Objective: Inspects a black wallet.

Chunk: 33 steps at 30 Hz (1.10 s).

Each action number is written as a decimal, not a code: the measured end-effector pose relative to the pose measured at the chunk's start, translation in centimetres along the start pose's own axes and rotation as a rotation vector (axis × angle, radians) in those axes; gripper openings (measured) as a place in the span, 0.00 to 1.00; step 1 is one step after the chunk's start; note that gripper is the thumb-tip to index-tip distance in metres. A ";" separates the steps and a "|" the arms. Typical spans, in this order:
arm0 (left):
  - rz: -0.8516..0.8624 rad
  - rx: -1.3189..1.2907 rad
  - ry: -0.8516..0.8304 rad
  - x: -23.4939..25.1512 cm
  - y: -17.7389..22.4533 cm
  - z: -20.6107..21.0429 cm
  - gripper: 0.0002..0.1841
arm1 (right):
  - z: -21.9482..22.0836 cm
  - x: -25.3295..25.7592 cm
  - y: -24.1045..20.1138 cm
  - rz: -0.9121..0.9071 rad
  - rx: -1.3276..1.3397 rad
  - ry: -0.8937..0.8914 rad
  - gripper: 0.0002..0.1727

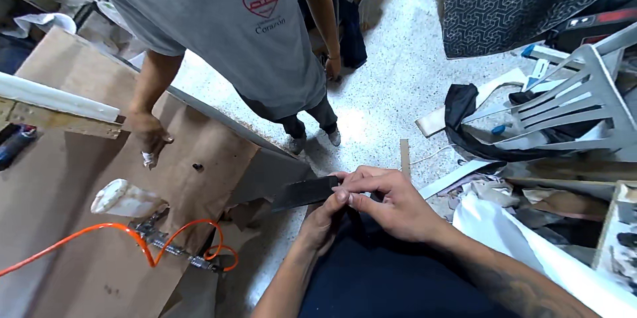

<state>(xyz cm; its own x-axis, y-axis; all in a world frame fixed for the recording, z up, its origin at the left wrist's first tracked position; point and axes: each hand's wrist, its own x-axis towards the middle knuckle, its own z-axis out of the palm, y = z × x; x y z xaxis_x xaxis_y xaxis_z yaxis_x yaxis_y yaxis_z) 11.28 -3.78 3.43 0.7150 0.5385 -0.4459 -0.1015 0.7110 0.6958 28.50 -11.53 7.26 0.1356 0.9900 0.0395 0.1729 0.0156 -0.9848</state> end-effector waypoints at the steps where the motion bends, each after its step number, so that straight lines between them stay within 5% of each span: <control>1: -0.009 0.011 0.018 0.1 -0.1 0.0 0.30 | -0.3 0.1 0.2 0.045 0.047 -0.012 0.10; 7: 0.093 -0.015 -0.071 0.0 0.3 -0.7 0.27 | 0.3 0.5 0.1 0.275 0.415 0.043 0.08; 11: 0.122 -0.164 -0.169 -1.0 0.7 -1.8 0.16 | 0.6 0.9 -0.1 0.308 0.428 0.127 0.09; 13: 0.143 -0.222 -0.226 -1.2 0.9 -2.2 0.20 | 0.5 1.1 -0.1 0.271 0.424 0.167 0.08; 21: 0.183 -0.358 -0.261 -1.9 1.0 -2.4 0.16 | -0.7 1.9 0.1 0.121 0.218 0.249 0.05; 26: 0.067 -0.152 0.036 -2.6 1.7 0.0 0.19 | -1.6 1.6 1.4 0.126 0.020 0.105 0.08; 30: 0.018 -0.165 0.112 -2.9 2.4 0.4 0.18 | -1.9 0.0 -0.5 0.075 -0.151 -0.142 0.34; 33: 0.043 -0.189 -0.010 -3.2 2.1 -0.7 0.19 | -0.8 -0.9 -1.0 -0.013 -0.325 -0.059 0.31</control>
<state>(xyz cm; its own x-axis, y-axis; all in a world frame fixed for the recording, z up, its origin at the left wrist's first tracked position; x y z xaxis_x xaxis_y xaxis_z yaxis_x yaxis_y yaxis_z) 8.24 -3.69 5.92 0.7141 0.5665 -0.4113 -0.2598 0.7600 0.5957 29.03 -12.54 8.33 0.0760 0.9966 0.0321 0.4777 -0.0081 -0.8785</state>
